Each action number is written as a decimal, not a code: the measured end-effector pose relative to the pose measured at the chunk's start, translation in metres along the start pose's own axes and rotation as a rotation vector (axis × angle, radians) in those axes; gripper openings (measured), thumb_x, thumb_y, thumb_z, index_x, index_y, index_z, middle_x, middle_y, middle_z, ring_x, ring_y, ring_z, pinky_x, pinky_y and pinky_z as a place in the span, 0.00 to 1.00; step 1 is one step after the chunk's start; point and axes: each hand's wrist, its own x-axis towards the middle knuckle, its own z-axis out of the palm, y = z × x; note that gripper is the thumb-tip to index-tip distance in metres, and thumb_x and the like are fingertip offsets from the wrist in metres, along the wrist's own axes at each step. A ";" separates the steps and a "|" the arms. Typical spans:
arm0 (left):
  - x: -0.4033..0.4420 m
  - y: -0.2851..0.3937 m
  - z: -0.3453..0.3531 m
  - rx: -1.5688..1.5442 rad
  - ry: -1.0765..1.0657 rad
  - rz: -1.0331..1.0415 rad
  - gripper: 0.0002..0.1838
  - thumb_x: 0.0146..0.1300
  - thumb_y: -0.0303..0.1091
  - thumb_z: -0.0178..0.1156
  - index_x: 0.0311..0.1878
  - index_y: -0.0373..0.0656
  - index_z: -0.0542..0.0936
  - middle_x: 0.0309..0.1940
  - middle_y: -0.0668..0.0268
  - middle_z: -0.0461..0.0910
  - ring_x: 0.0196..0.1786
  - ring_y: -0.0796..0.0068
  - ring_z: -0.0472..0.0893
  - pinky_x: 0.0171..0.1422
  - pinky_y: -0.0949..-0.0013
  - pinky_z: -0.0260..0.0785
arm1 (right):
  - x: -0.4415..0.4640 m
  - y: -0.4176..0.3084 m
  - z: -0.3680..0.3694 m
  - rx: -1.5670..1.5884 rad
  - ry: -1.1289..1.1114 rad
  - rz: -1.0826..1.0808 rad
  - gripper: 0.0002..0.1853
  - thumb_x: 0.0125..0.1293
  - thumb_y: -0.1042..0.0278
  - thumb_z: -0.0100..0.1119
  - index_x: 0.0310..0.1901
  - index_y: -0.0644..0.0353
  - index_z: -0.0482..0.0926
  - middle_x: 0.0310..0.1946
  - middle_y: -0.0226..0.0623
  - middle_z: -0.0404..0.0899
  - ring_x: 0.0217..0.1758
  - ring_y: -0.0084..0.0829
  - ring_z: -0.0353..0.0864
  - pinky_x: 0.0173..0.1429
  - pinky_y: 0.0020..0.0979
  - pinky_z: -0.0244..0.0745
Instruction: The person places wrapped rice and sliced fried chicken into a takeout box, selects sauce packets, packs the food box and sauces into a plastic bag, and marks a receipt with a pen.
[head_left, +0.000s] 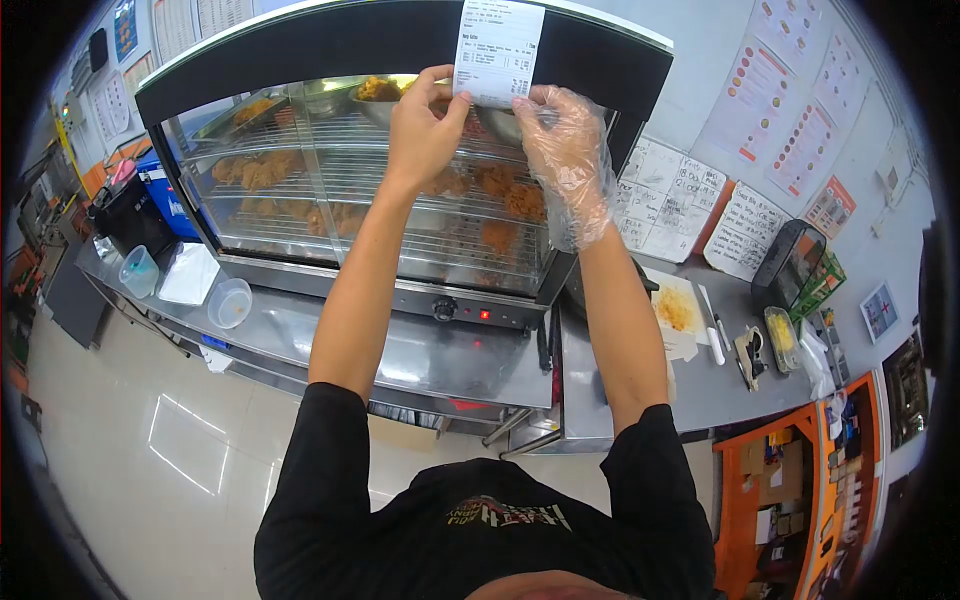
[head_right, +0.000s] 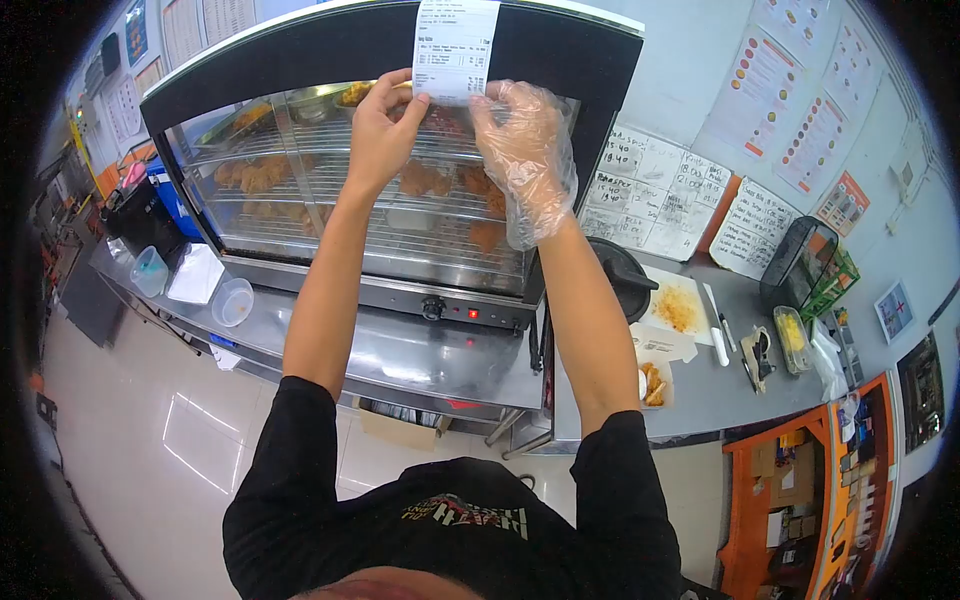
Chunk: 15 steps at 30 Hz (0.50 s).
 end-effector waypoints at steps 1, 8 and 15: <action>0.000 0.002 -0.001 0.016 -0.013 -0.023 0.20 0.70 0.30 0.63 0.62 0.33 0.76 0.45 0.59 0.87 0.48 0.77 0.83 0.54 0.72 0.76 | -0.001 -0.003 -0.001 0.018 -0.008 0.020 0.11 0.64 0.61 0.67 0.41 0.60 0.87 0.35 0.43 0.85 0.45 0.46 0.83 0.53 0.44 0.76; 0.002 -0.006 0.004 0.003 0.015 0.083 0.19 0.70 0.28 0.63 0.61 0.31 0.77 0.51 0.58 0.84 0.55 0.73 0.82 0.58 0.68 0.78 | -0.005 0.002 0.005 -0.017 0.104 -0.007 0.11 0.64 0.62 0.67 0.42 0.60 0.87 0.38 0.44 0.85 0.43 0.47 0.84 0.51 0.43 0.77; 0.000 -0.005 0.011 -0.011 0.211 0.209 0.19 0.66 0.27 0.64 0.59 0.33 0.79 0.58 0.55 0.78 0.51 0.68 0.84 0.51 0.69 0.80 | -0.013 -0.002 0.002 0.041 0.175 0.039 0.12 0.65 0.64 0.67 0.46 0.60 0.86 0.40 0.43 0.85 0.45 0.44 0.86 0.53 0.41 0.79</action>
